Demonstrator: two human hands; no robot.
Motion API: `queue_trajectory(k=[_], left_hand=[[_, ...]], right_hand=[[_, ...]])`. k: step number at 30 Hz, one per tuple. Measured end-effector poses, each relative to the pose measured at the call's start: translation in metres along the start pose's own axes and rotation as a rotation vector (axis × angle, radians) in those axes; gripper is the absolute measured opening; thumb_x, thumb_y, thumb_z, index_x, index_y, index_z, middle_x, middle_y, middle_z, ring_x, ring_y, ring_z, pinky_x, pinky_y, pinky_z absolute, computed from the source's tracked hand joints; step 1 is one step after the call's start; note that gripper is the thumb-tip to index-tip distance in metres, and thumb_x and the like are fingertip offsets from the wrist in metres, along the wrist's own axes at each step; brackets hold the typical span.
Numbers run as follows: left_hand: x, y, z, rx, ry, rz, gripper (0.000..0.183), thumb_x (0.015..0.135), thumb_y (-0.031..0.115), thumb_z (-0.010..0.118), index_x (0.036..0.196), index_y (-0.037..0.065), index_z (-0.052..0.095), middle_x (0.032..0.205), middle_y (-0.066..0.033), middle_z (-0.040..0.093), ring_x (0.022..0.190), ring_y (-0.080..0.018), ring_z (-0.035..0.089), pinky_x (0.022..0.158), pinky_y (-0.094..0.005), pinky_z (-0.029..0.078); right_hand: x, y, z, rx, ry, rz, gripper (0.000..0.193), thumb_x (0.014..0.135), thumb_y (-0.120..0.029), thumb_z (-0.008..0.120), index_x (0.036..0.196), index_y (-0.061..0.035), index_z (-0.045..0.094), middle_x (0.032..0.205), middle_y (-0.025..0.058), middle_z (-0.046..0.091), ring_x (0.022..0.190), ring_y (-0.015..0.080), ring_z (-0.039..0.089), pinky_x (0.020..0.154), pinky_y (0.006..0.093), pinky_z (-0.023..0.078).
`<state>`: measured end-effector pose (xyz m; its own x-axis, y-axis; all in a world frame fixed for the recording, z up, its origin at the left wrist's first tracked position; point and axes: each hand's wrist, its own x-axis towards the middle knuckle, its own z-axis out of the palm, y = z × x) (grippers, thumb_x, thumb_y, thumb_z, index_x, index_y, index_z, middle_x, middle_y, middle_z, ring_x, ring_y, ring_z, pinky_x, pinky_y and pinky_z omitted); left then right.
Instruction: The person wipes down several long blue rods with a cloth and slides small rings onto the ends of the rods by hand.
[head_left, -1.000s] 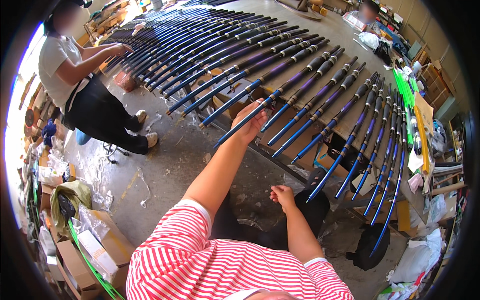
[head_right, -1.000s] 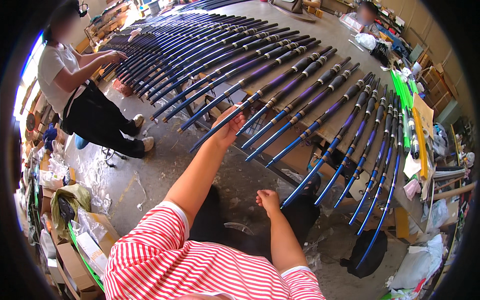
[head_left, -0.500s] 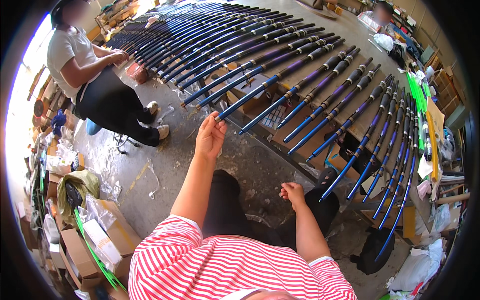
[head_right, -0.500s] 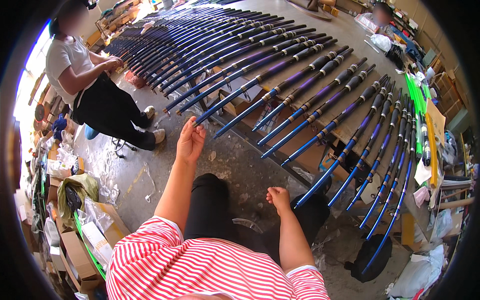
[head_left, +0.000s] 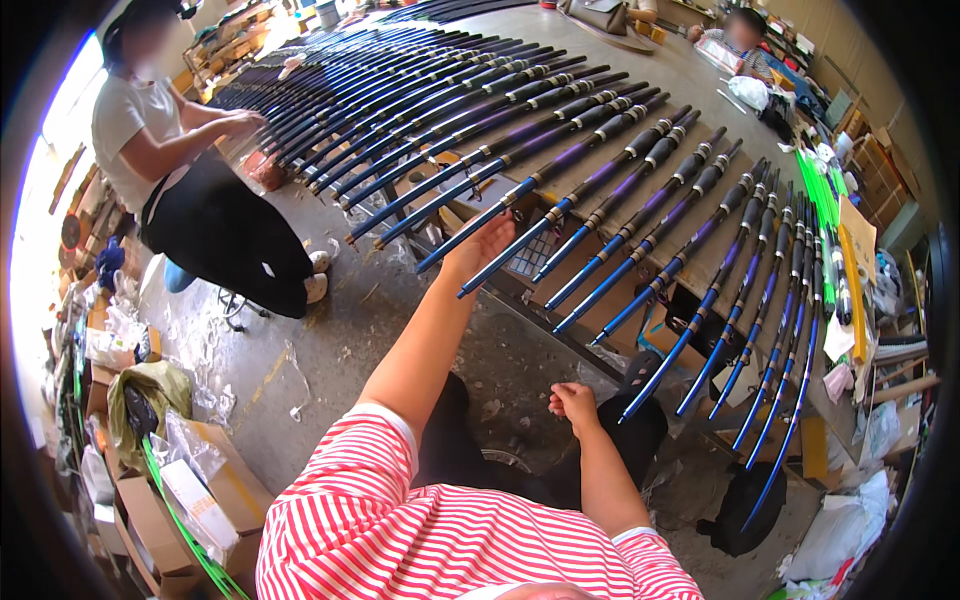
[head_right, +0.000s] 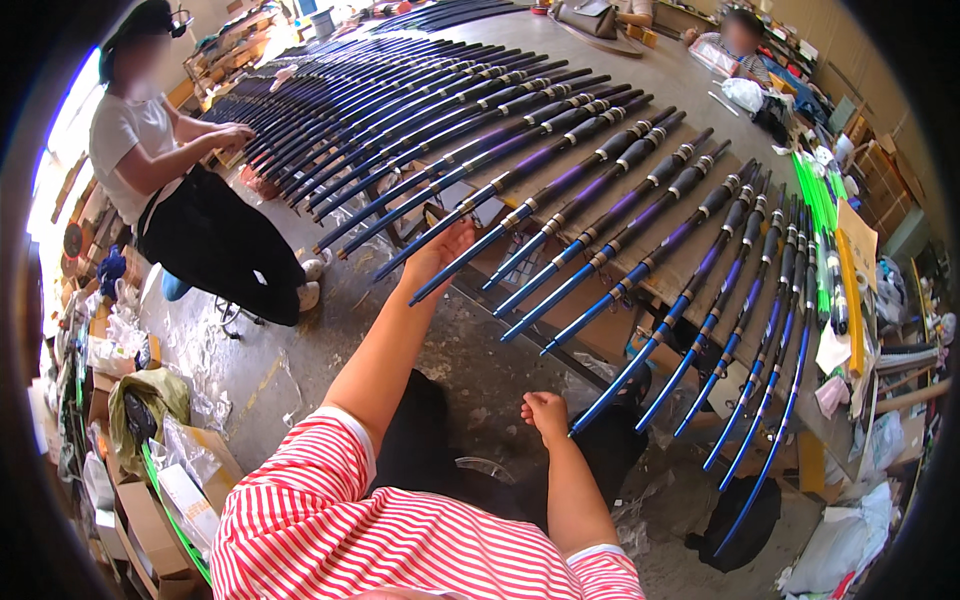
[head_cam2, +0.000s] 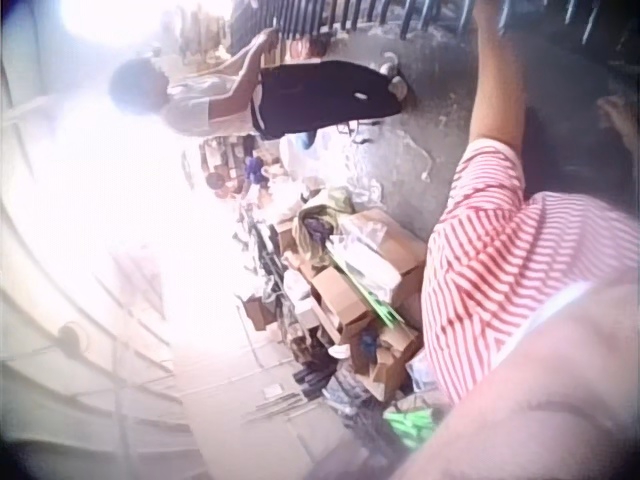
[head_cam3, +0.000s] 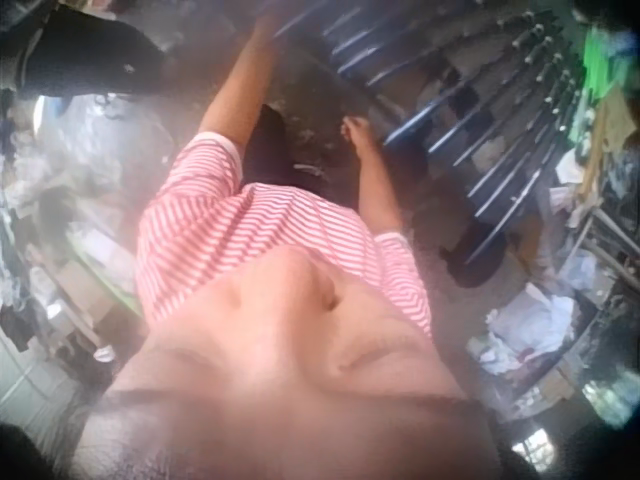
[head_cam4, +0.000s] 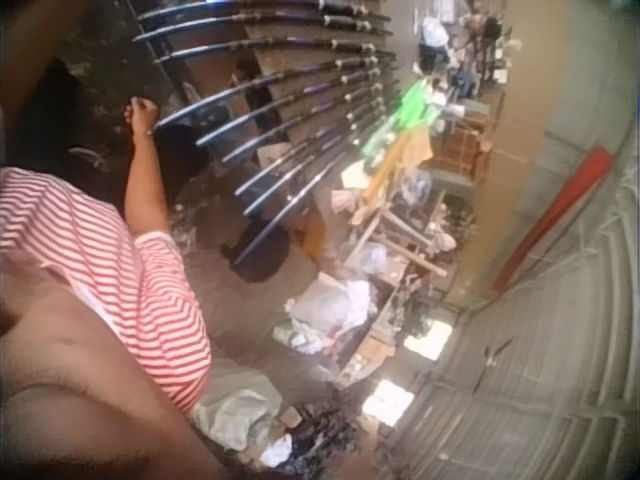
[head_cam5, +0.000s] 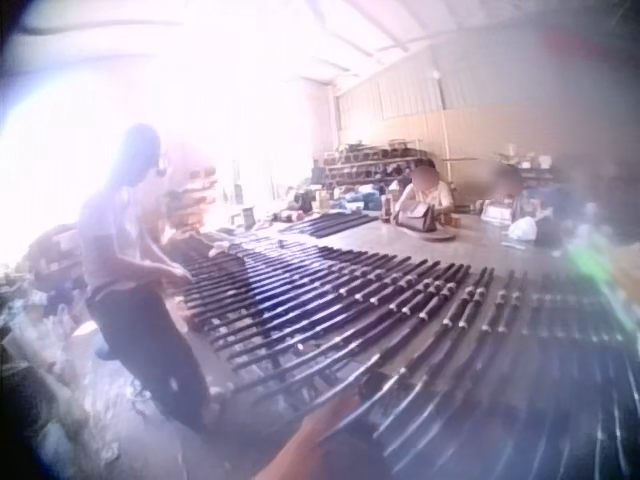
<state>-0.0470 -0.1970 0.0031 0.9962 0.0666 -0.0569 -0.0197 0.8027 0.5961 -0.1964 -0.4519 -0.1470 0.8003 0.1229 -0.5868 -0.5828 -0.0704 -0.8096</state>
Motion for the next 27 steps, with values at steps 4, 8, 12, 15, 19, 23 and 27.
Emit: queue_trajectory(k=[4, 8, 12, 15, 19, 23, 27], left_hand=[[-0.037, 0.012, -0.059, 0.058, 0.298, 0.110, 0.029, 0.086, 0.022, 0.049, 0.105, 0.000, 0.050, 0.103, -0.0160, 0.054, 0.092, -0.0251, 0.055, 0.080, -0.0333, 0.047], [-0.060, 0.062, -0.098, -0.174, 0.394, 0.469, 0.041, 0.087, 0.041, 0.041, 0.101, 0.002, 0.047, 0.097, -0.0164, 0.053, 0.087, -0.0272, 0.054, 0.081, -0.0382, 0.045], [-0.062, 0.096, -0.070, -0.095, 0.362, 0.527, 0.045, 0.090, 0.042, 0.029, 0.096, 0.001, 0.048, 0.087, -0.0148, 0.057, 0.080, -0.0255, 0.056, 0.072, -0.0370, 0.047], [-0.059, 0.094, -0.060, -0.013, 0.336, 0.475, 0.045, 0.092, 0.039, 0.025, 0.081, 0.003, 0.050, 0.073, -0.0106, 0.057, 0.059, -0.0240, 0.057, 0.056, -0.0351, 0.049], [-0.046, 0.087, -0.052, -0.023, 0.324, 0.485, 0.039, 0.092, 0.037, 0.026, 0.074, 0.008, 0.045, 0.056, -0.0056, 0.047, 0.044, -0.0185, 0.047, 0.039, -0.0289, 0.039], [-0.042, 0.085, -0.048, -0.116, 0.280, 0.537, 0.035, 0.092, 0.035, 0.029, 0.068, 0.011, 0.038, 0.047, -0.0010, 0.033, 0.037, -0.0133, 0.033, 0.034, -0.0246, 0.026], [-0.068, 0.091, -0.029, -0.192, 0.429, 0.611, 0.037, 0.090, 0.042, 0.033, 0.067, 0.013, 0.038, 0.046, 0.0022, 0.029, 0.035, -0.0102, 0.025, 0.034, -0.0234, 0.022]], right_hand=[[-0.003, -0.007, 0.004, 0.019, 0.001, -0.014, 0.018, 0.081, -0.017, 0.057, 0.086, -0.0002, 0.059, 0.069, 0.0050, 0.058, 0.055, 0.0113, 0.056, 0.047, 0.0212, 0.044], [-0.005, -0.004, 0.008, -0.037, -0.022, 0.015, 0.018, 0.081, -0.017, 0.056, 0.087, -0.0005, 0.058, 0.069, 0.0047, 0.058, 0.056, 0.0107, 0.056, 0.048, 0.0211, 0.045], [-0.002, 0.002, 0.005, -0.059, -0.029, 0.004, 0.018, 0.081, -0.018, 0.056, 0.086, -0.0010, 0.059, 0.069, 0.0045, 0.058, 0.055, 0.0103, 0.056, 0.047, 0.0213, 0.045], [-0.001, 0.003, 0.004, -0.052, -0.014, 0.001, 0.017, 0.081, -0.018, 0.056, 0.085, -0.0013, 0.059, 0.068, 0.0042, 0.058, 0.054, 0.0101, 0.055, 0.047, 0.0213, 0.045], [-0.003, 0.004, 0.007, -0.061, -0.001, 0.017, 0.017, 0.080, -0.018, 0.057, 0.085, -0.0016, 0.059, 0.068, 0.0040, 0.058, 0.054, 0.0100, 0.055, 0.047, 0.0212, 0.045], [-0.003, 0.006, 0.005, -0.066, 0.003, 0.003, 0.018, 0.080, -0.019, 0.057, 0.085, -0.0014, 0.059, 0.068, 0.0043, 0.058, 0.054, 0.0100, 0.055, 0.047, 0.0213, 0.045], [-0.002, 0.007, 0.002, -0.066, 0.016, 0.000, 0.019, 0.080, -0.019, 0.057, 0.085, -0.0013, 0.059, 0.069, 0.0046, 0.059, 0.055, 0.0103, 0.056, 0.047, 0.0212, 0.045]])
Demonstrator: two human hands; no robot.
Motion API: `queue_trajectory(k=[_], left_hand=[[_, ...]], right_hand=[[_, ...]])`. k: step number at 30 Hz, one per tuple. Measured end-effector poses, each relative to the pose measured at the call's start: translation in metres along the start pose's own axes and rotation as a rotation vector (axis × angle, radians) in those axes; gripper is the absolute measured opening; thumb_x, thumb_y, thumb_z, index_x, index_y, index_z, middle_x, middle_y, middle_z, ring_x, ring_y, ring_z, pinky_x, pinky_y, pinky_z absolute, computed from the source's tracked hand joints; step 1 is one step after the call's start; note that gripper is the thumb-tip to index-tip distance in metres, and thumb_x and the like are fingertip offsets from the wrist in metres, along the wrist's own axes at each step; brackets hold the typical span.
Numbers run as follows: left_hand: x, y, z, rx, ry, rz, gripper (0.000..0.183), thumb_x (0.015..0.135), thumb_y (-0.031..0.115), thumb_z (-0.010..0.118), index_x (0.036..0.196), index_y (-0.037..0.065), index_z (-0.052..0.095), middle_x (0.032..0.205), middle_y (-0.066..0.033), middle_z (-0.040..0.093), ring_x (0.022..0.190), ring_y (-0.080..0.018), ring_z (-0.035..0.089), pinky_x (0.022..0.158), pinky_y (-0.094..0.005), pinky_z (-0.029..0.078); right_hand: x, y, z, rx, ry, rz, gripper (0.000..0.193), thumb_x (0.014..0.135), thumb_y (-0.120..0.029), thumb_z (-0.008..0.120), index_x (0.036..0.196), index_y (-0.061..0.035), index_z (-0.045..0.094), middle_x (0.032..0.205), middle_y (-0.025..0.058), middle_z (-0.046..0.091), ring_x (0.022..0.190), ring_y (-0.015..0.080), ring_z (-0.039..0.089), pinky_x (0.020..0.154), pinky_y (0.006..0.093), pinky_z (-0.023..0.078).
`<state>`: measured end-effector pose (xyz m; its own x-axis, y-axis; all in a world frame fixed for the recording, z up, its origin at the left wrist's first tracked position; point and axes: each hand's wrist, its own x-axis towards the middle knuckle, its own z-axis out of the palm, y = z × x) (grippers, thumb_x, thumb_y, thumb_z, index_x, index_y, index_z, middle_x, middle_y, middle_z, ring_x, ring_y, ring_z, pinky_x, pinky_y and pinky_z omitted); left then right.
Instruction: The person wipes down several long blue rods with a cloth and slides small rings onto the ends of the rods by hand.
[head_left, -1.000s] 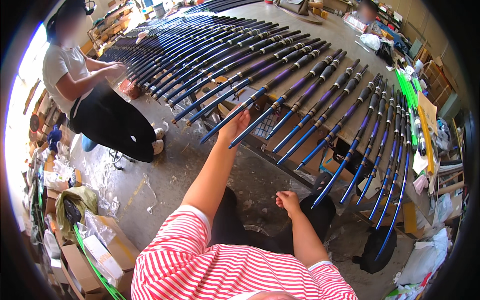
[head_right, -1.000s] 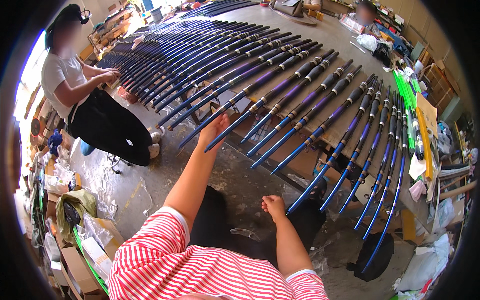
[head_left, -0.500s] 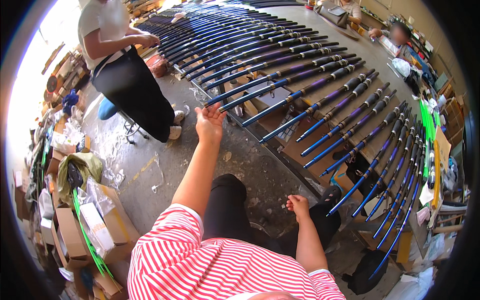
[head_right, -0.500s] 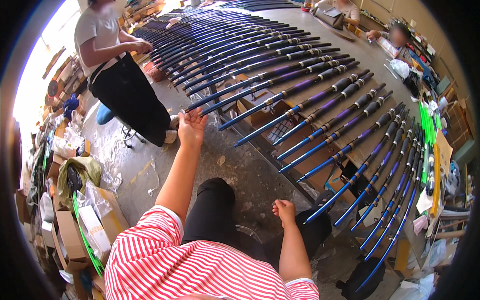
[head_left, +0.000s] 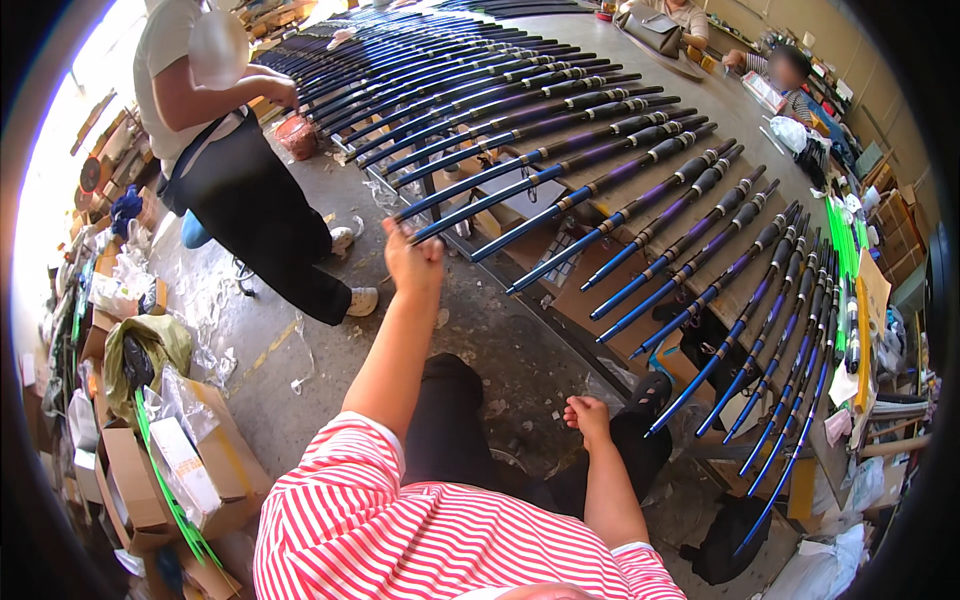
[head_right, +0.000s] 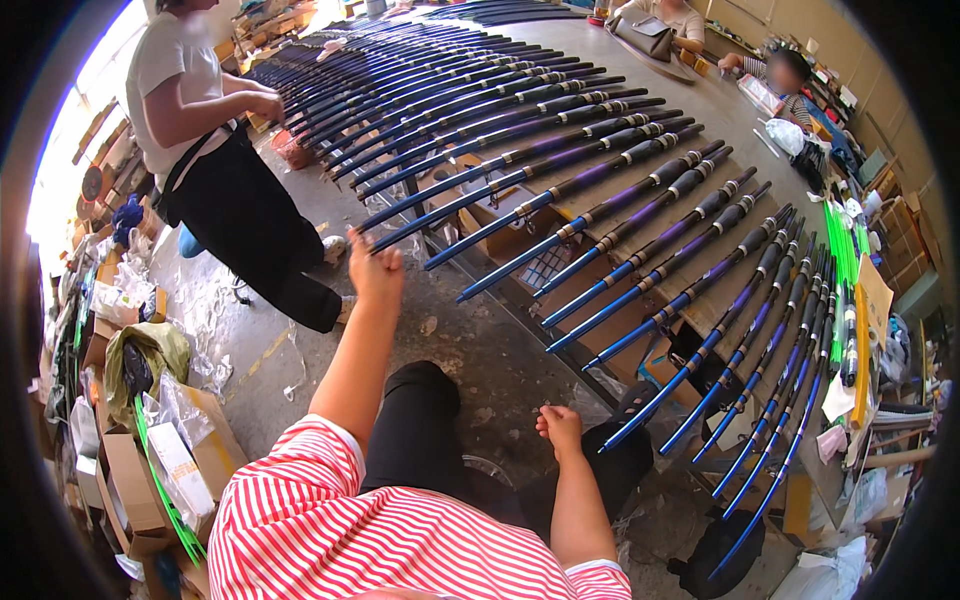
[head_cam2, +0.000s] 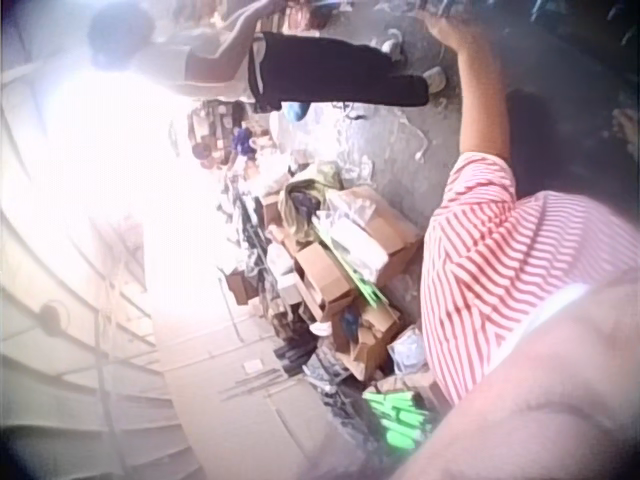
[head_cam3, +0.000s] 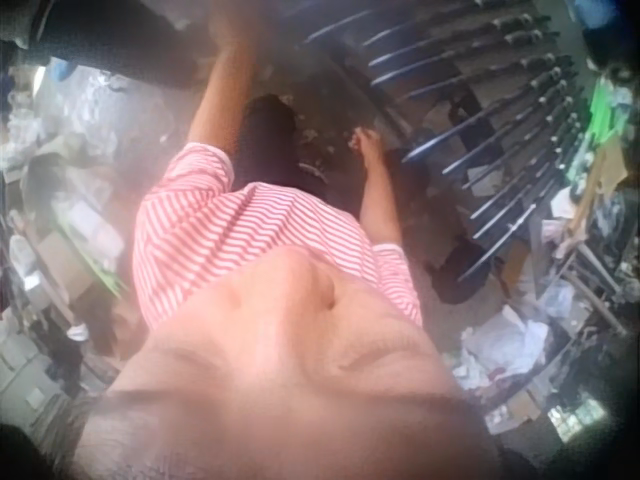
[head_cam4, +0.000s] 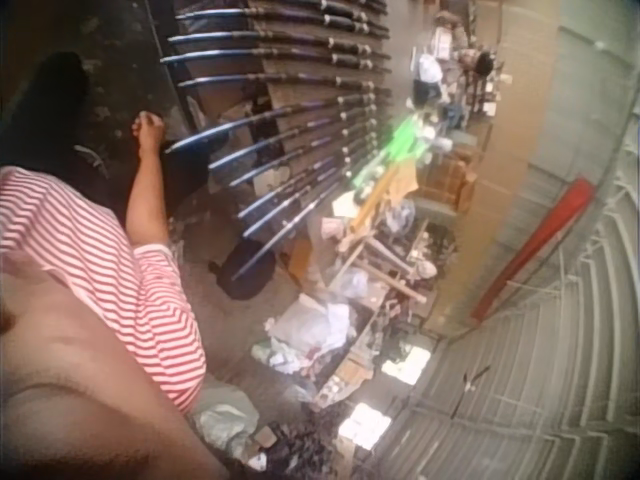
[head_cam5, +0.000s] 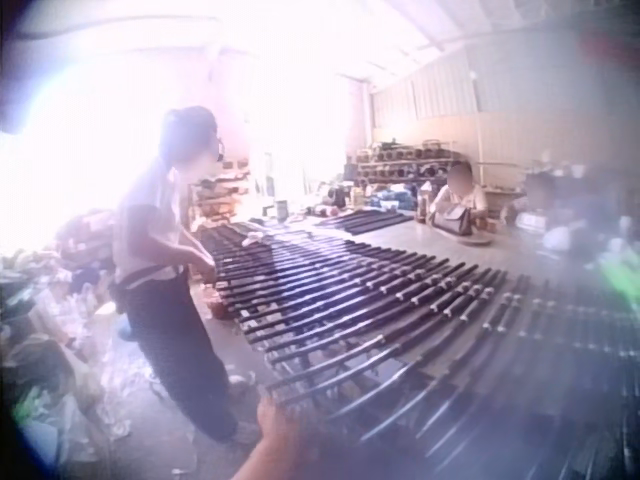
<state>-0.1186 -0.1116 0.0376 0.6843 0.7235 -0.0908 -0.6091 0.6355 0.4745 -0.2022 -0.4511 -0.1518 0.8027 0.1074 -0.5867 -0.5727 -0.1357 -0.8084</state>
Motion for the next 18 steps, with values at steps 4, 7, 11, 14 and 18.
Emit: queue_trajectory(k=[4, 7, 11, 14, 18], left_hand=[[0.014, -0.012, -0.017, -0.064, -0.088, -0.038, 0.027, 0.090, 0.026, 0.034, 0.067, 0.014, 0.039, 0.046, 0.0021, 0.029, 0.035, -0.0097, 0.027, 0.033, -0.0234, 0.022], [0.038, -0.065, 0.008, 0.050, -0.170, -0.226, 0.026, 0.090, 0.028, 0.034, 0.070, 0.013, 0.040, 0.047, -0.0001, 0.030, 0.037, -0.0117, 0.029, 0.034, -0.0248, 0.024], [0.048, -0.113, 0.047, 0.096, -0.210, -0.291, 0.029, 0.090, 0.028, 0.036, 0.068, 0.010, 0.040, 0.049, -0.0002, 0.028, 0.038, -0.0116, 0.025, 0.035, -0.0244, 0.021], [0.056, -0.131, 0.053, 0.124, -0.225, -0.287, 0.029, 0.090, 0.029, 0.037, 0.068, 0.010, 0.039, 0.049, -0.0007, 0.029, 0.037, -0.0115, 0.027, 0.034, -0.0248, 0.022], [0.041, -0.125, 0.057, 0.241, -0.100, -0.349, 0.029, 0.090, 0.032, 0.037, 0.073, 0.008, 0.042, 0.050, 0.0000, 0.032, 0.038, -0.0096, 0.028, 0.034, -0.0219, 0.023]], right_hand=[[-0.001, -0.002, 0.003, 0.000, -0.032, 0.021, 0.019, 0.081, -0.020, 0.056, 0.086, -0.0013, 0.059, 0.069, 0.0045, 0.059, 0.056, 0.0107, 0.056, 0.048, 0.0209, 0.045], [0.001, -0.004, 0.005, -0.024, -0.067, 0.030, 0.019, 0.081, -0.019, 0.056, 0.086, -0.0011, 0.059, 0.069, 0.0041, 0.059, 0.057, 0.0104, 0.056, 0.049, 0.0209, 0.045], [0.003, -0.011, 0.002, 0.012, -0.044, 0.052, 0.017, 0.082, -0.018, 0.056, 0.086, -0.0019, 0.060, 0.069, 0.0037, 0.059, 0.057, 0.0096, 0.056, 0.049, 0.0207, 0.045], [0.004, -0.013, 0.003, 0.023, -0.041, 0.054, 0.017, 0.081, -0.018, 0.056, 0.086, -0.0019, 0.059, 0.068, 0.0035, 0.058, 0.057, 0.0097, 0.056, 0.049, 0.0205, 0.045], [0.007, -0.011, 0.000, 0.022, -0.040, 0.044, 0.017, 0.081, -0.018, 0.057, 0.086, -0.0018, 0.059, 0.068, 0.0036, 0.058, 0.057, 0.0099, 0.056, 0.049, 0.0206, 0.045]])
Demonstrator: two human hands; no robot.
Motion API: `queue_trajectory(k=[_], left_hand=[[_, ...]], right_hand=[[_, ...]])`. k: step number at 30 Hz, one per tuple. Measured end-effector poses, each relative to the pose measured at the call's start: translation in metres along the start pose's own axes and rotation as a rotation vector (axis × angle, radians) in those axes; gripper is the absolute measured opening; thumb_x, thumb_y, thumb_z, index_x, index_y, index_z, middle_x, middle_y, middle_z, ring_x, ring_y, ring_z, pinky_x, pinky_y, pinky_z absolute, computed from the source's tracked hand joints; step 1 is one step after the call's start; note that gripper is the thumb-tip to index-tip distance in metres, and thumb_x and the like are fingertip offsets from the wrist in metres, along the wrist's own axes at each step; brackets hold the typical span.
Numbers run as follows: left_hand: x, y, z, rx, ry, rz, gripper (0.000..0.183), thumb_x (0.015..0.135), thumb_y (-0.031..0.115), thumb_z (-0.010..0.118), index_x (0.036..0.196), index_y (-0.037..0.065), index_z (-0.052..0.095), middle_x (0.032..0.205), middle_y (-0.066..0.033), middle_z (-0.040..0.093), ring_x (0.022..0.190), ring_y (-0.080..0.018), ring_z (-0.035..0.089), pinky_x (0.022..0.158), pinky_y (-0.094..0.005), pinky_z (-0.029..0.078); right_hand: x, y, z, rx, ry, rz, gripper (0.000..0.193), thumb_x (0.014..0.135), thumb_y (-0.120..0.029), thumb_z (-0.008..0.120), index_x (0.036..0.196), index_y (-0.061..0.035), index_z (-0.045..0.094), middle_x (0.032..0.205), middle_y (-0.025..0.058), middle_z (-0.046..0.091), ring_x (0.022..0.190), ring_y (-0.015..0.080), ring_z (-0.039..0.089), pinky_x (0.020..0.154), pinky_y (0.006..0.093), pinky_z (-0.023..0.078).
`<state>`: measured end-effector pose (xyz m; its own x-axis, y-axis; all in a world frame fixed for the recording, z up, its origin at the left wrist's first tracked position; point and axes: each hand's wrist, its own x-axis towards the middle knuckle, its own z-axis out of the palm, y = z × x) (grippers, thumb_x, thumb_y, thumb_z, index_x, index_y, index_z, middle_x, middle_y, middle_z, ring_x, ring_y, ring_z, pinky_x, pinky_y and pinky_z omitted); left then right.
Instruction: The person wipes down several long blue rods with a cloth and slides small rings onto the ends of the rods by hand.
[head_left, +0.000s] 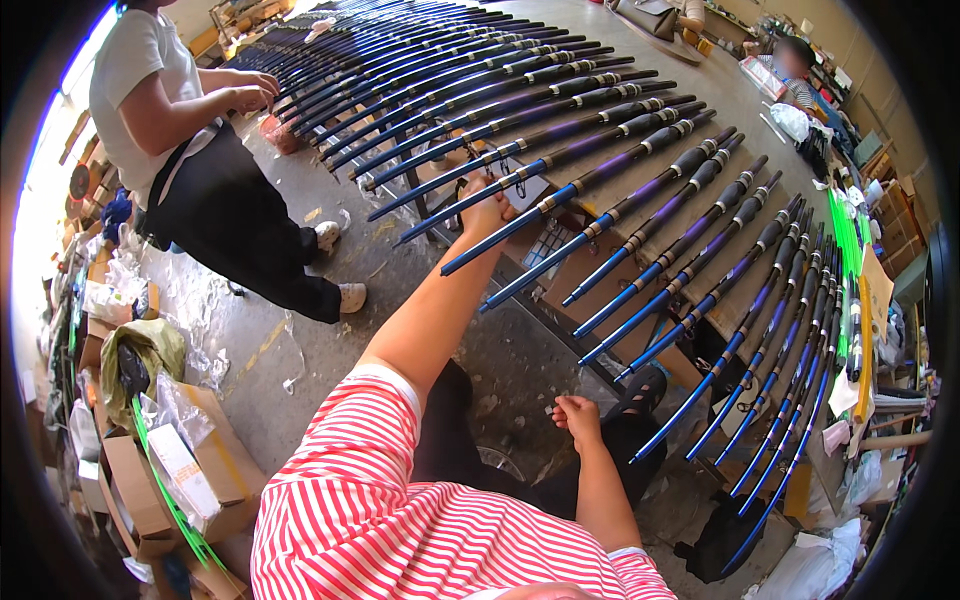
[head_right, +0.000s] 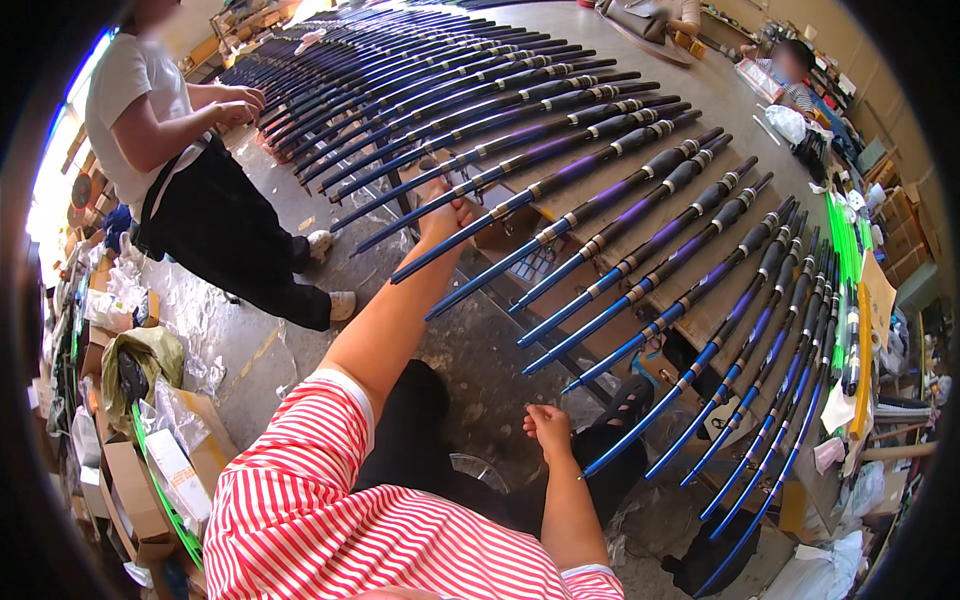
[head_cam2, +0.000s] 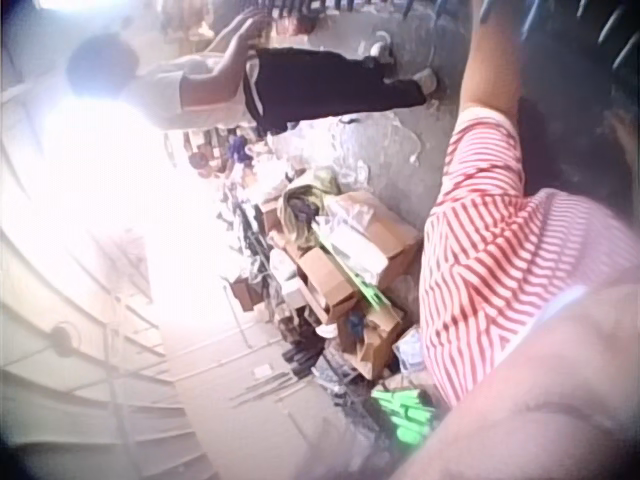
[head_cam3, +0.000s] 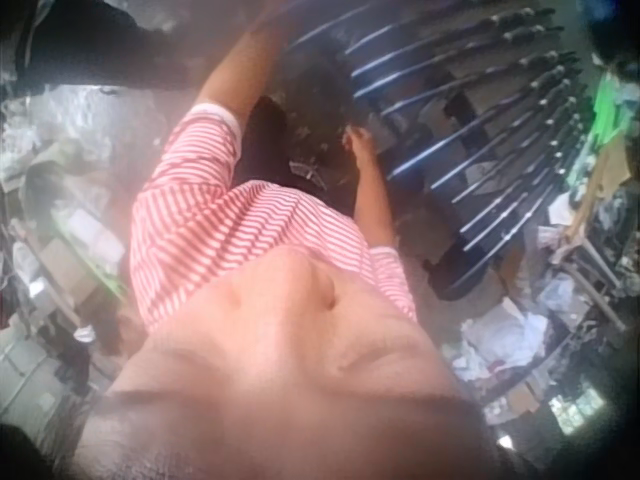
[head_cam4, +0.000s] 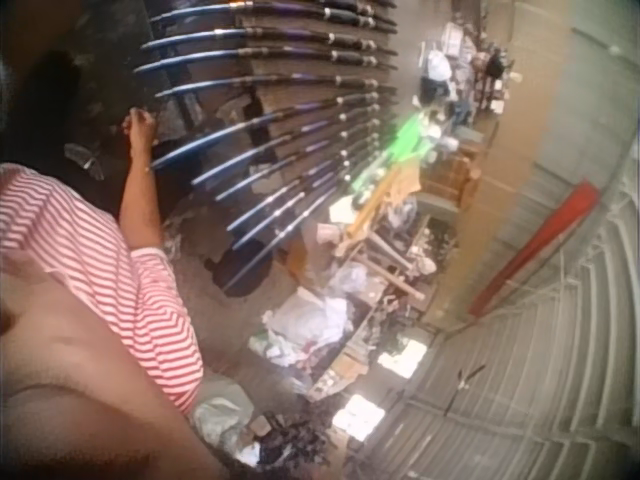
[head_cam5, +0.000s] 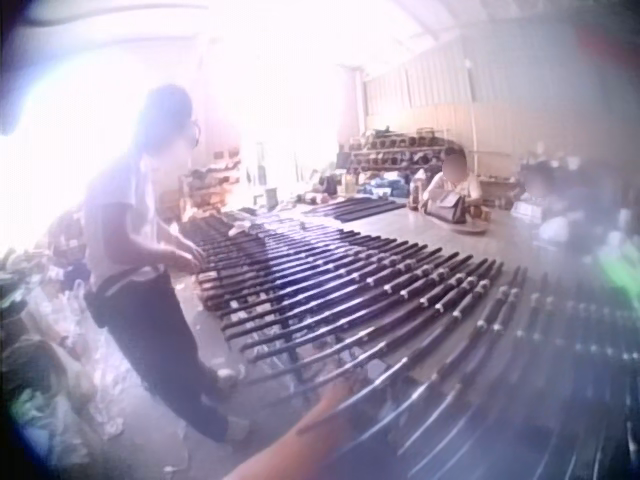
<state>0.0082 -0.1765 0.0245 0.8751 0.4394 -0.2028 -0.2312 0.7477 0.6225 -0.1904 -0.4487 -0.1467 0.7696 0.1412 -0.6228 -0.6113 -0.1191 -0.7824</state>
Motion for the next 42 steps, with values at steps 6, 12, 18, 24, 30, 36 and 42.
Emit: queue_trajectory(k=[6, 12, 18, 24, 30, 36, 42], left_hand=[[-0.032, 0.054, -0.095, -0.103, 0.306, 0.347, 0.048, 0.090, 0.040, 0.032, 0.113, -0.001, 0.040, 0.098, -0.0126, 0.052, 0.089, -0.0225, 0.051, 0.077, -0.0369, 0.041], [-0.100, 0.081, -0.057, 0.408, 0.060, 0.577, 0.079, 0.082, 0.063, 0.013, 0.136, 0.007, 0.004, 0.142, -0.0111, 0.002, 0.131, -0.0247, 0.000, 0.103, -0.0373, -0.002], [-0.063, 0.047, -0.040, 0.593, 0.066, 0.651, 0.086, 0.081, 0.064, 0.021, 0.133, -0.002, 0.006, 0.141, -0.0157, 0.003, 0.131, -0.0233, 0.003, 0.105, -0.0304, 0.002], [-0.062, 0.036, -0.023, 0.620, 0.039, 0.595, 0.082, 0.083, 0.061, 0.021, 0.133, -0.003, 0.006, 0.141, -0.0163, 0.004, 0.131, -0.0242, 0.004, 0.105, -0.0317, 0.002], [-0.153, 0.025, -0.020, 0.646, -0.106, 0.654, 0.080, 0.083, 0.061, 0.017, 0.134, 0.001, 0.007, 0.141, -0.0133, 0.004, 0.131, -0.0235, 0.001, 0.104, -0.0327, -0.002], [-0.165, 0.007, -0.009, 1.038, -0.149, 0.889, 0.078, 0.085, 0.057, 0.019, 0.133, -0.004, 0.008, 0.139, -0.0207, 0.006, 0.130, -0.0306, 0.003, 0.104, -0.0388, 0.003], [-0.214, -0.009, 0.022, 1.263, -0.508, 1.368, 0.069, 0.088, 0.049, 0.020, 0.133, -0.003, 0.011, 0.138, -0.0227, 0.008, 0.129, -0.0372, 0.006, 0.102, -0.0461, 0.006]], right_hand=[[-0.001, -0.001, 0.004, -0.006, -0.012, -0.012, 0.017, 0.081, -0.018, 0.057, 0.086, -0.0015, 0.059, 0.068, 0.0039, 0.058, 0.056, 0.0103, 0.056, 0.049, 0.0209, 0.045], [0.004, 0.006, 0.007, -0.017, -0.026, -0.025, 0.018, 0.081, -0.018, 0.057, 0.083, -0.0007, 0.058, 0.067, 0.0042, 0.058, 0.054, 0.0106, 0.055, 0.046, 0.0212, 0.044], [0.004, 0.012, 0.010, -0.029, -0.014, -0.041, 0.018, 0.080, -0.018, 0.058, 0.081, 0.0004, 0.058, 0.068, 0.0056, 0.058, 0.053, 0.0117, 0.055, 0.046, 0.0215, 0.044], [-0.005, 0.009, 0.007, -0.025, 0.023, -0.039, 0.018, 0.081, -0.017, 0.056, 0.081, 0.0005, 0.058, 0.067, 0.0056, 0.058, 0.054, 0.0116, 0.055, 0.045, 0.0221, 0.044], [-0.005, 0.009, 0.000, -0.025, 0.037, -0.061, 0.018, 0.081, -0.016, 0.057, 0.085, 0.0015, 0.057, 0.066, 0.0052, 0.058, 0.052, 0.0109, 0.054, 0.044, 0.0224, 0.044], [-0.005, 0.015, 0.002, -0.022, 0.022, -0.076, 0.018, 0.081, -0.017, 0.056, 0.084, 0.0009, 0.058, 0.066, 0.0047, 0.058, 0.052, 0.0105, 0.055, 0.045, 0.0218, 0.044], [-0.010, 0.014, -0.009, -0.006, 0.028, -0.104, 0.017, 0.080, -0.017, 0.057, 0.082, -0.0002, 0.057, 0.065, 0.0041, 0.058, 0.052, 0.0103, 0.055, 0.045, 0.0211, 0.044]])
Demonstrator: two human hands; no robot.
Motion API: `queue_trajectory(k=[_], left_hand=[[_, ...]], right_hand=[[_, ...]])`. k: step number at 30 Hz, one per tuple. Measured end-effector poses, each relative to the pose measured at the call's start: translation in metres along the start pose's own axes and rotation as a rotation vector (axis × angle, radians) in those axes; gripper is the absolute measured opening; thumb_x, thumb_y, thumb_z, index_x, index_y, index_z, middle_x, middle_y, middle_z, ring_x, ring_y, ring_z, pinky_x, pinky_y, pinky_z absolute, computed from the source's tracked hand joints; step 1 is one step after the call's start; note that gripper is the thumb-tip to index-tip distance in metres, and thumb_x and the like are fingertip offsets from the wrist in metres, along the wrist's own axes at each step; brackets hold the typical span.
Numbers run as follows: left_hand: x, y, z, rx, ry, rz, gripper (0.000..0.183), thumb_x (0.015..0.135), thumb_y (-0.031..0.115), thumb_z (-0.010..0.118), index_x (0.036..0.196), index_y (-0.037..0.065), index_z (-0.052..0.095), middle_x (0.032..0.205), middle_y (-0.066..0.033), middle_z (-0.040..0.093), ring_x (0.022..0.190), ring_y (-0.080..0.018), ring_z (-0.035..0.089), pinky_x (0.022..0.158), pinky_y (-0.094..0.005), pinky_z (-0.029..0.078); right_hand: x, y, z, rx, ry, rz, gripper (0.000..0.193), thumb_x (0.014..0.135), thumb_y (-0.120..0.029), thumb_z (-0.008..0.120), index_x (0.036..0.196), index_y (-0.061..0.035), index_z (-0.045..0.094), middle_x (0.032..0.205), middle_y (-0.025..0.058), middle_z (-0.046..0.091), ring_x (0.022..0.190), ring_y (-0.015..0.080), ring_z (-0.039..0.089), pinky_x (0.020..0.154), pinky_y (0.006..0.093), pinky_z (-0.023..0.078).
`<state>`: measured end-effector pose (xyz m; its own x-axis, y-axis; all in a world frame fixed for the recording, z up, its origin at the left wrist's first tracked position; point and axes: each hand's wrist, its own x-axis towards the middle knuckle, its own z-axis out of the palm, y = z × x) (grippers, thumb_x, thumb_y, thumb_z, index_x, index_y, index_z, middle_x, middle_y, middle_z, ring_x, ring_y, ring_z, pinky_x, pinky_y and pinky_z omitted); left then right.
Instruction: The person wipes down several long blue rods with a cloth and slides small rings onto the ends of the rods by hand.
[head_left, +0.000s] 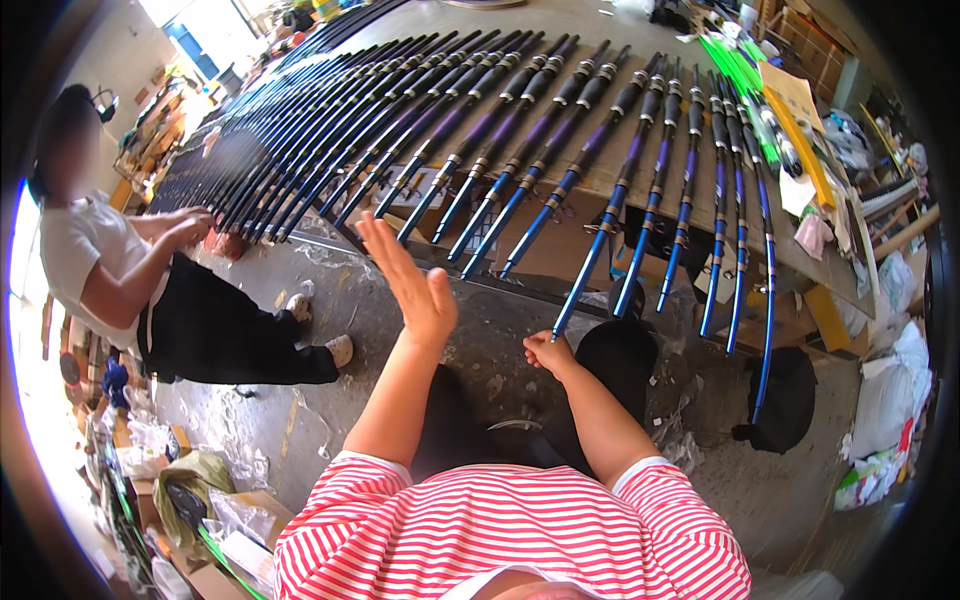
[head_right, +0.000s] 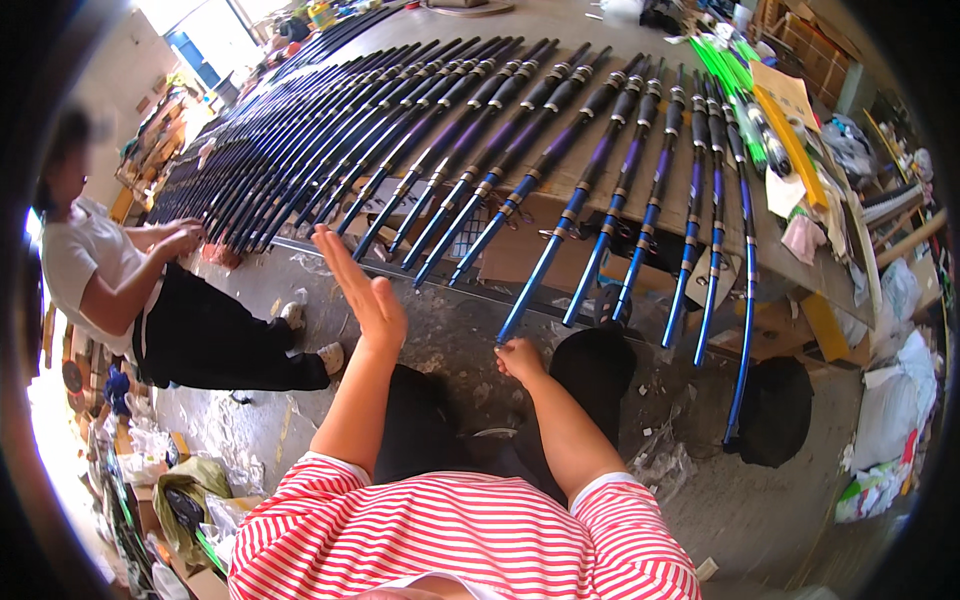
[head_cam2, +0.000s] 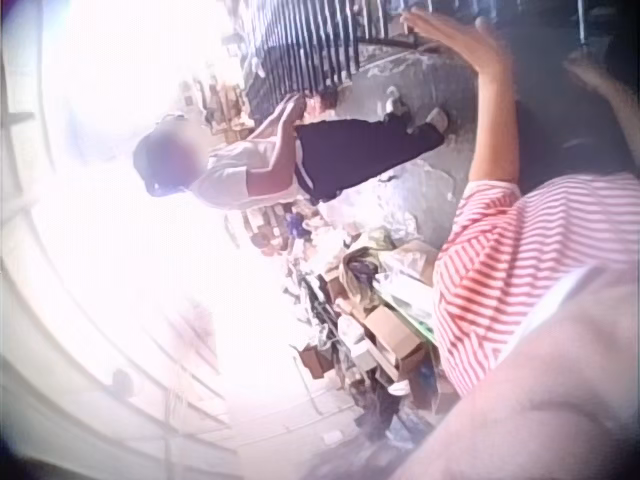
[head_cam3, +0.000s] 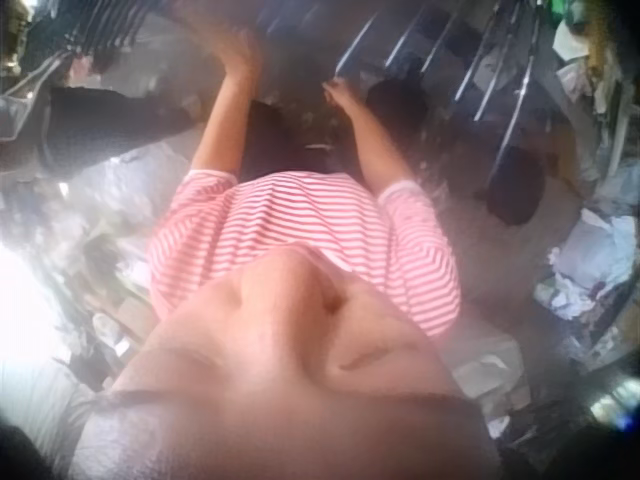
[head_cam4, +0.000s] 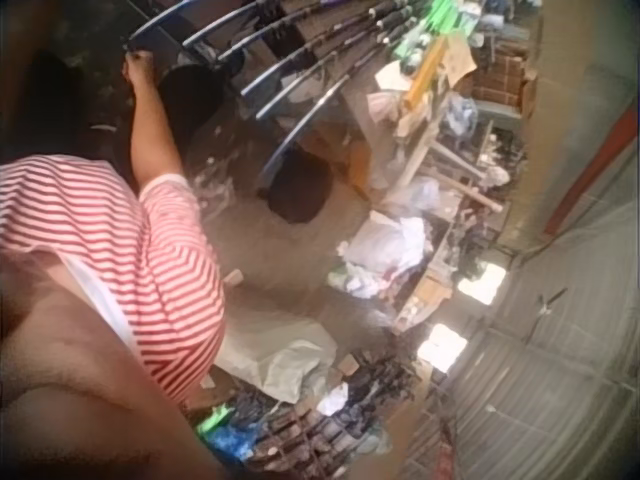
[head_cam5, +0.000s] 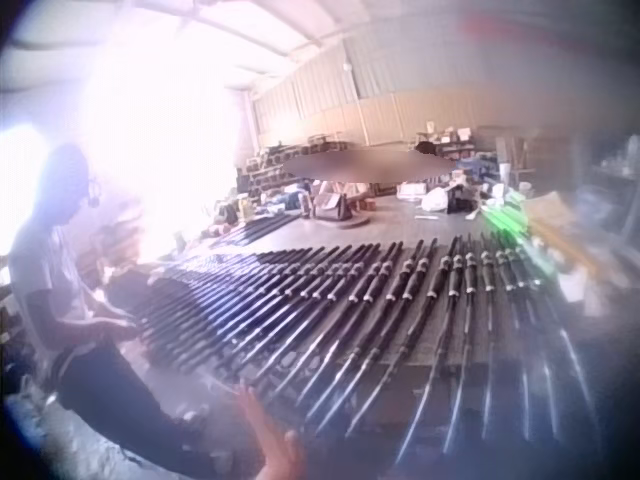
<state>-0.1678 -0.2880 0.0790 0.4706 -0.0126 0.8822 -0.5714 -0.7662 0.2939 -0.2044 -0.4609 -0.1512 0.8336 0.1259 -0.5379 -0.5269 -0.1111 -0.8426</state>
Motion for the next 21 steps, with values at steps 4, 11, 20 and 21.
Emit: queue_trajectory(k=[4, 11, 20, 21], left_hand=[[-0.006, 0.024, 0.021, -0.038, -0.145, 0.049, 0.069, 0.088, 0.048, 0.021, 0.132, -0.005, 0.015, 0.137, -0.0234, 0.012, 0.128, -0.0381, 0.008, 0.101, -0.0485, 0.005], [-0.005, 0.085, 0.022, -0.216, -0.402, 0.335, 0.062, 0.087, 0.048, 0.025, 0.106, -0.003, 0.054, 0.116, -0.0167, 0.048, 0.118, -0.0348, 0.037, 0.101, -0.0469, 0.015], [0.003, 0.102, 0.066, -0.218, -0.438, 0.368, 0.046, 0.088, 0.037, 0.036, 0.104, -0.002, 0.053, 0.109, -0.0162, 0.051, 0.113, -0.0344, 0.040, 0.098, -0.0474, 0.023], [0.005, 0.105, 0.065, -0.225, -0.428, 0.377, 0.045, 0.088, 0.037, 0.036, 0.104, -0.002, 0.053, 0.109, -0.0161, 0.051, 0.113, -0.0344, 0.040, 0.098, -0.0478, 0.023]], right_hand=[[-0.008, -0.010, 0.001, 0.024, 0.016, -0.002, 0.016, 0.077, -0.016, 0.060, 0.081, -0.0005, 0.056, 0.063, 0.0041, 0.058, 0.050, 0.0103, 0.055, 0.042, 0.0215, 0.043], [-0.011, -0.013, -0.005, -0.084, 0.042, -0.071, 0.018, 0.079, -0.018, 0.058, 0.077, -0.0003, 0.059, 0.060, 0.0046, 0.058, 0.048, 0.0116, 0.055, 0.043, 0.0245, 0.044], [-0.023, -0.007, -0.009, 0.041, 0.032, -0.191, 0.019, 0.079, -0.018, 0.057, 0.075, -0.0002, 0.060, 0.061, 0.0043, 0.058, 0.052, 0.0110, 0.056, 0.048, 0.0237, 0.045], [-0.038, -0.013, -0.018, 0.092, 0.044, -0.234, 0.019, 0.080, -0.018, 0.057, 0.076, 0.0001, 0.060, 0.062, 0.0039, 0.058, 0.053, 0.0105, 0.055, 0.049, 0.0230, 0.045]])
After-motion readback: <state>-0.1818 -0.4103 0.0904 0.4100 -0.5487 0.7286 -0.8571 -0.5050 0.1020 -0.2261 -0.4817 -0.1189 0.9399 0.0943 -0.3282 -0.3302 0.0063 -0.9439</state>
